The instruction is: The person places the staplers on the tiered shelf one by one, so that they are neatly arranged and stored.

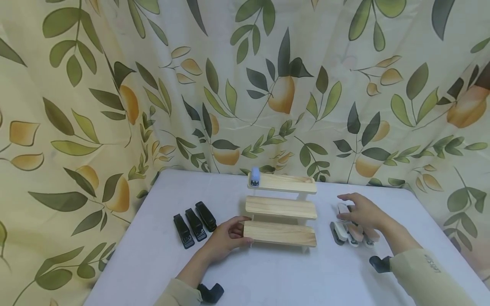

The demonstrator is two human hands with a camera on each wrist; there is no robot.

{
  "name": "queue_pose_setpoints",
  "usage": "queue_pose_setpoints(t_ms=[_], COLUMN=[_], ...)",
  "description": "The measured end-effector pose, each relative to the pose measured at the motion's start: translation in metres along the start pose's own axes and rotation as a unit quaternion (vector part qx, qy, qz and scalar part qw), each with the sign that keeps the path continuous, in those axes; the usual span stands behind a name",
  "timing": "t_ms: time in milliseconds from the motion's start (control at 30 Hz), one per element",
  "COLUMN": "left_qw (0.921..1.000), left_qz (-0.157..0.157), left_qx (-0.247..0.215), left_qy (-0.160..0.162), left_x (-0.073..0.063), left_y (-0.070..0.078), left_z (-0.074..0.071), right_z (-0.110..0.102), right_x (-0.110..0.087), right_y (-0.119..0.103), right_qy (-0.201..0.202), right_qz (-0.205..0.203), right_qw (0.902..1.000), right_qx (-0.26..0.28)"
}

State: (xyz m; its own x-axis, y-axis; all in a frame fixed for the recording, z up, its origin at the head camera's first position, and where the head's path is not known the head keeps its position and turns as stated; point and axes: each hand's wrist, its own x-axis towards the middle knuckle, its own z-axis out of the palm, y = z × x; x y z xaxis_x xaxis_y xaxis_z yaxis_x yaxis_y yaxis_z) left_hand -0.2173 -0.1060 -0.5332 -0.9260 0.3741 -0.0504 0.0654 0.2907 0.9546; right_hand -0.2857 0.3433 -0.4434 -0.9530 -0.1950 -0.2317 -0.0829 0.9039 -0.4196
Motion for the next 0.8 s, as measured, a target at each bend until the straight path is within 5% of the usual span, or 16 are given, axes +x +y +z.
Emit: queue_pose_setpoints(t_ms=[800], left_qw=[0.9999], left_qz=[0.002], left_qx=[-0.016], left_qy=[-0.004], left_x=[0.000], left_y=[-0.001], left_z=[0.001], right_z=[0.002], right_x=[0.007], right_y=[0.023], right_qy=[-0.026], right_qz=[0.018], right_qw=[0.9994], right_qx=[-0.015])
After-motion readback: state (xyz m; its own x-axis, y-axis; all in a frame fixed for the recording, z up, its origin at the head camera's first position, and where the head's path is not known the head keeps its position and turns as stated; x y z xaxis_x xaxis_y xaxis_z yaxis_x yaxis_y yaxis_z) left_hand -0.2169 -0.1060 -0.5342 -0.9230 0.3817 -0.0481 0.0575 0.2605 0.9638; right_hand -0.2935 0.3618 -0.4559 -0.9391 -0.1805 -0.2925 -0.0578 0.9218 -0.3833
